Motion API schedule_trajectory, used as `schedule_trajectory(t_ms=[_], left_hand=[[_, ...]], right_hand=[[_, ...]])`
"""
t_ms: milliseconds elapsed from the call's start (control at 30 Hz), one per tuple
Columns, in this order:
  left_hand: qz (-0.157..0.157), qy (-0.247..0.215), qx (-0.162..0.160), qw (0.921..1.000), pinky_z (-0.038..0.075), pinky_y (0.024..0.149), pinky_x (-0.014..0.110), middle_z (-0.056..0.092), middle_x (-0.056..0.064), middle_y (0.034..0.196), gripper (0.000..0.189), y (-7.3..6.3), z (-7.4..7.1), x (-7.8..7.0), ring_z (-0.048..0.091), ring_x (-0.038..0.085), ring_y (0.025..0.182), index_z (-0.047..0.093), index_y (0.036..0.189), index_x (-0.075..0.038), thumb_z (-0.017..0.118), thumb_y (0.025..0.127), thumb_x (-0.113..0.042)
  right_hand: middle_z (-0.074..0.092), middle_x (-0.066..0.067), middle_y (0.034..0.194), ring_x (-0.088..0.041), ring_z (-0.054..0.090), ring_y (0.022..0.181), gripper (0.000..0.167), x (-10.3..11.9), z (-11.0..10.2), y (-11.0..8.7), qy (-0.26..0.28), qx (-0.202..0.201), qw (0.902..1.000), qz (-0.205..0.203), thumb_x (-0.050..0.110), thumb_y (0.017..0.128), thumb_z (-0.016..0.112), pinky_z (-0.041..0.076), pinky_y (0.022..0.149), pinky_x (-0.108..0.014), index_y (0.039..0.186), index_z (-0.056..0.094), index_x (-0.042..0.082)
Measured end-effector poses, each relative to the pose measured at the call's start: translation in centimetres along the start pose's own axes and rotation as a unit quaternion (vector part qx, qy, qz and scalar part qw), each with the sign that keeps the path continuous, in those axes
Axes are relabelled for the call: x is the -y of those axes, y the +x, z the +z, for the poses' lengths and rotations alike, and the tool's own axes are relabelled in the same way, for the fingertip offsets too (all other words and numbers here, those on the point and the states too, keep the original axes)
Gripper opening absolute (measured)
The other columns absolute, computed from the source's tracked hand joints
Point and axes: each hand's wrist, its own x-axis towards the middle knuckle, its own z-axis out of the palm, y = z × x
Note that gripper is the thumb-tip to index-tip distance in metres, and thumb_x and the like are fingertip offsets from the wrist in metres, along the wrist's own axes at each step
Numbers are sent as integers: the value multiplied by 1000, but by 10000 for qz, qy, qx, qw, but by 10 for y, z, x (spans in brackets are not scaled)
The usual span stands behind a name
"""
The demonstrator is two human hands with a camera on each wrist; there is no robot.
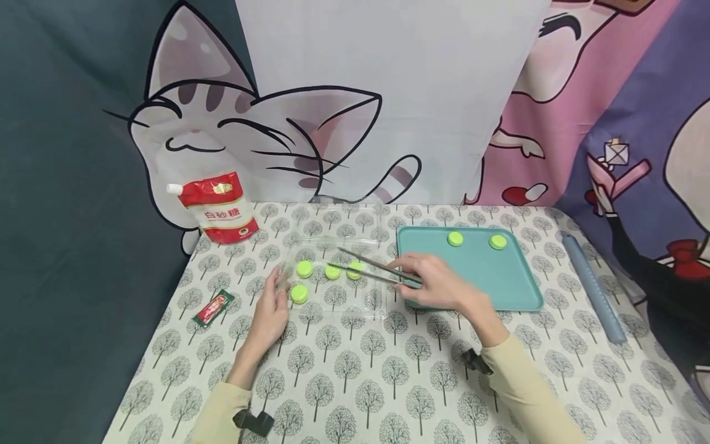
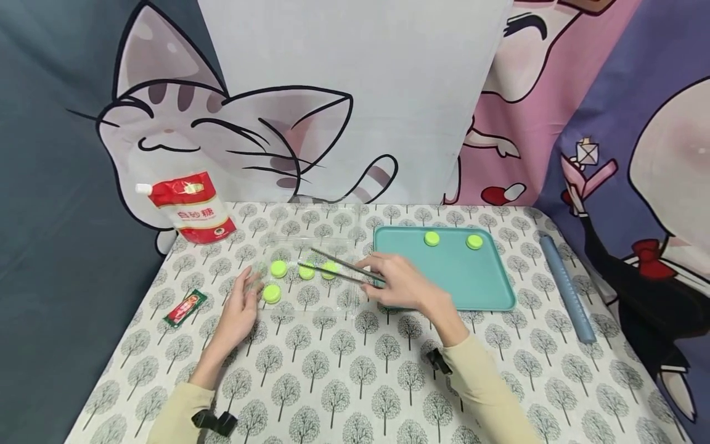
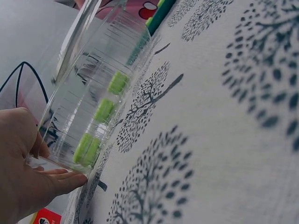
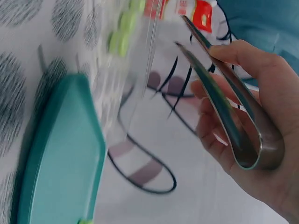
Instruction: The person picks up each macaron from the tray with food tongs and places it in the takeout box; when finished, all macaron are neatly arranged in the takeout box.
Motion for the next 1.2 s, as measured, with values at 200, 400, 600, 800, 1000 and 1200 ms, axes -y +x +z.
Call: schedule_trajectory(t_ms=[200,400,600,800,1000,1200], left_hand=[[14,15,-8,10000,36,121,52,30,19,165,60,-1,0,2,45,39,143,11,163,-9,34,108,-7],[118,26,-31,9999,37,121,53,29,19,165,60,2,-3,2,45,39,143,11,163,-9,35,108,-6],[62,70,-49,9999,36,121,52,29,19,165,60,2,-5,1,45,39,143,11,163,-8,34,108,-8],[1,26,-2,10000,35,123,52,28,18,165,61,0,-4,1,44,38,144,10,163,-9,35,108,-7],[31,-45,-17,10000,36,122,52,31,20,164,61,-1,-3,3,44,39,143,11,163,-8,34,107,-5],[68,6,-15,10000,35,122,53,31,21,163,61,0,-2,2,44,40,143,11,163,-7,35,107,-4]], right_hand=[[70,-1,90,-11,58,67,40,-15,-17,-29,14,-985,9951,-95,9,83,77,51,54,-23,121,69,0],[70,-4,88,-11,58,68,42,-34,-27,-55,-307,-1664,9855,96,7,80,80,52,55,-23,120,69,2],[67,-2,85,-8,54,68,43,-52,-31,-76,-778,-1898,9777,456,8,80,80,49,56,-21,121,69,3],[69,-5,84,-13,58,72,44,-66,-29,-97,-1304,-2148,9634,934,12,79,81,52,61,-28,120,70,4],[69,-12,85,-19,58,70,45,-76,-27,-111,-1397,-2356,9510,1433,12,79,82,49,59,-27,120,69,0],[67,-14,81,-18,54,65,45,-83,-28,-119,-1342,-2361,9432,1915,14,81,80,44,54,-23,121,67,-4]])
